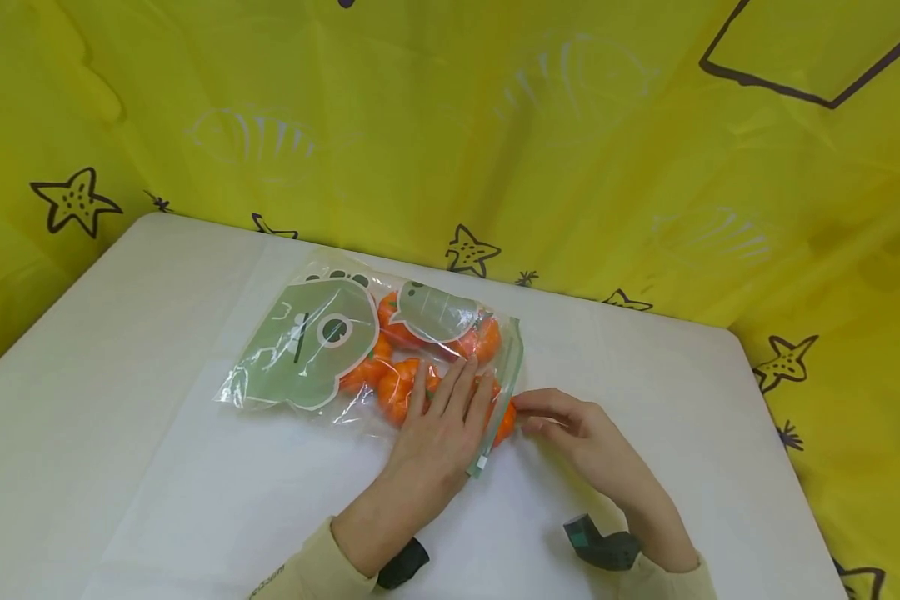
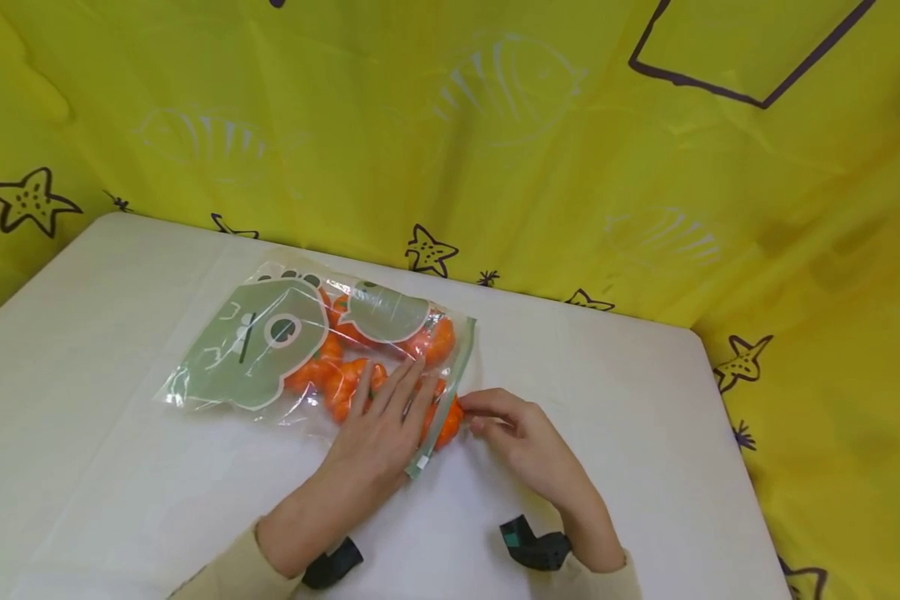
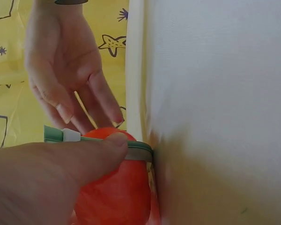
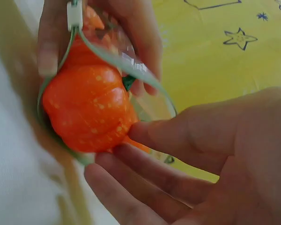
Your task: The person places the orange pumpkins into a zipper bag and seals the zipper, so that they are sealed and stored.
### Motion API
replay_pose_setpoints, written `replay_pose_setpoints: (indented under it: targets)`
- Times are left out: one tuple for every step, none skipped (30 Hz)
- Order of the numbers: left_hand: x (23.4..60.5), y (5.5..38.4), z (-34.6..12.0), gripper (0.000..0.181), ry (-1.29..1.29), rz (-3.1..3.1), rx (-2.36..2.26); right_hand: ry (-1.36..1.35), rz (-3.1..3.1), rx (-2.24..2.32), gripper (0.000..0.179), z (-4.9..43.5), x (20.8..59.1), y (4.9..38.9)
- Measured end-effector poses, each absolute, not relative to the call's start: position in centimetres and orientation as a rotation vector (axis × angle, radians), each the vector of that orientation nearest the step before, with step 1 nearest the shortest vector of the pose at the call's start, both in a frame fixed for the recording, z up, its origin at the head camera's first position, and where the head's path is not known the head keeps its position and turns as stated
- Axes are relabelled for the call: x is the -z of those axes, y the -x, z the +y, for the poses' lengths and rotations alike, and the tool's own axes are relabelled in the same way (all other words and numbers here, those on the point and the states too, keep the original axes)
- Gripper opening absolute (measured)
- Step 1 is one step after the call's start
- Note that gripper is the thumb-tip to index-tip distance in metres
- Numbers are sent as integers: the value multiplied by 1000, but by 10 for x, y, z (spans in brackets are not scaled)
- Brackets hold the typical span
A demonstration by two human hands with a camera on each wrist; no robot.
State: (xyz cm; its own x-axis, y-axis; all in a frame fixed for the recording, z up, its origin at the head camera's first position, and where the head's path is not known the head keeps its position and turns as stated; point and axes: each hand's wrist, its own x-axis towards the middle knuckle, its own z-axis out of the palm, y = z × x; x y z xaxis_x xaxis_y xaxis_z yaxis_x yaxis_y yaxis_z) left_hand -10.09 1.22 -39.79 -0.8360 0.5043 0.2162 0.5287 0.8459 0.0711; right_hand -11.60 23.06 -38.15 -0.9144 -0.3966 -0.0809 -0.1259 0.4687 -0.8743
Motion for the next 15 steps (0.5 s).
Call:
replay_pose_setpoints:
  targets:
    - [398,101,12,91,799,-2832,189,473,2454,1430,27,229,382,116]
    - [398,101,13,90,798,-2830,192,498,2455,1437,28,227,382,115]
    - [398,101,13,89,798,-2826,191,519,2452,1446,28,226,382,115]
    - [398,101,13,87,799,-2822,191,533,2451,1451,30,224,383,115]
    - [398,100,13,87,803,-2818,189,541,2443,1458,30,223,383,115]
    - [398,100,13,86,806,-2814,184,552,2439,1465,31,222,383,115]
    - [398,100,13,85,809,-2811,186,550,2441,1459,31,221,384,115]
    - [398,101,13,85,812,-2809,185,547,2443,1455,32,221,384,115]
    - [398,101,13,85,815,-2809,188,542,2449,1449,32,221,385,116]
    - [398,101,13,85,818,-2811,193,533,2458,1437,32,221,385,116]
    - [398,101,13,86,818,-2812,200,528,2465,1423,31,222,385,117]
    - [398,101,13,86,819,-2816,205,523,2474,1407,31,224,386,117]
    - [398,102,12,87,819,-2819,210,516,2478,1395,30,225,386,118]
    - [398,102,12,88,821,-2824,213,508,2475,1386,29,227,386,118]
    - [398,102,11,88,823,-2826,217,505,2468,1379,28,229,385,118]
